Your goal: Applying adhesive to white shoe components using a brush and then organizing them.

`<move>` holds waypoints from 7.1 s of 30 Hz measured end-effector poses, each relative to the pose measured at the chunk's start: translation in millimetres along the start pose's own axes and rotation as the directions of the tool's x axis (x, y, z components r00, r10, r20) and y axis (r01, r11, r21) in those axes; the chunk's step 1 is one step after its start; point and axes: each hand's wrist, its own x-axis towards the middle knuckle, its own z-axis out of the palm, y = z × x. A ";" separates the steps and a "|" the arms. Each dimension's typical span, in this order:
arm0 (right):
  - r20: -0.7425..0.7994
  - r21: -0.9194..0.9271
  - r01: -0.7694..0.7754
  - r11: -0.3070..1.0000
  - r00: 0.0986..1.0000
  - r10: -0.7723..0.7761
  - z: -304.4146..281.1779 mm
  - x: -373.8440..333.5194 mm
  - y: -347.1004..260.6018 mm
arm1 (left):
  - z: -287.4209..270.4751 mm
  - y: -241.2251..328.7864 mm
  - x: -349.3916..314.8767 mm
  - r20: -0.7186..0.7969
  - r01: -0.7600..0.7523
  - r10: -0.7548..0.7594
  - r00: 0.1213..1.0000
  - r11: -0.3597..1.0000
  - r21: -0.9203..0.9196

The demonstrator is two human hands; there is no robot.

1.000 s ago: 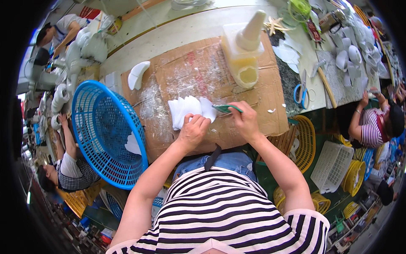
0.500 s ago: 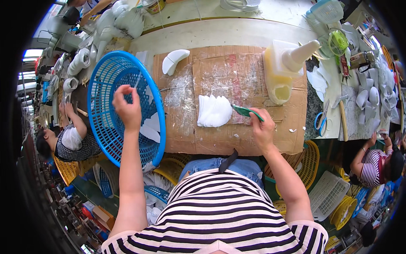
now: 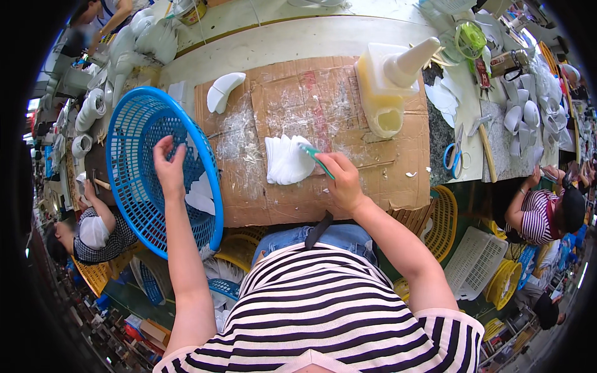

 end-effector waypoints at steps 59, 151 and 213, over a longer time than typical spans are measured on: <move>0.061 0.177 -0.291 0.940 0.957 0.285 -53.0 -22.1 32.4 | 173.7 43.7 -159.5 0.585 -0.894 0.731 0.351 0.447 -0.022; -0.034 0.151 -0.379 0.913 0.921 0.388 -55.8 -27.3 16.9 | 169.7 52.9 -143.8 0.539 -0.712 0.638 0.550 0.696 -0.098; 0.257 0.220 -0.393 0.893 0.906 0.335 -39.9 -59.2 2.1 | 149.8 23.3 -230.9 0.415 -0.052 -0.040 0.909 0.977 0.208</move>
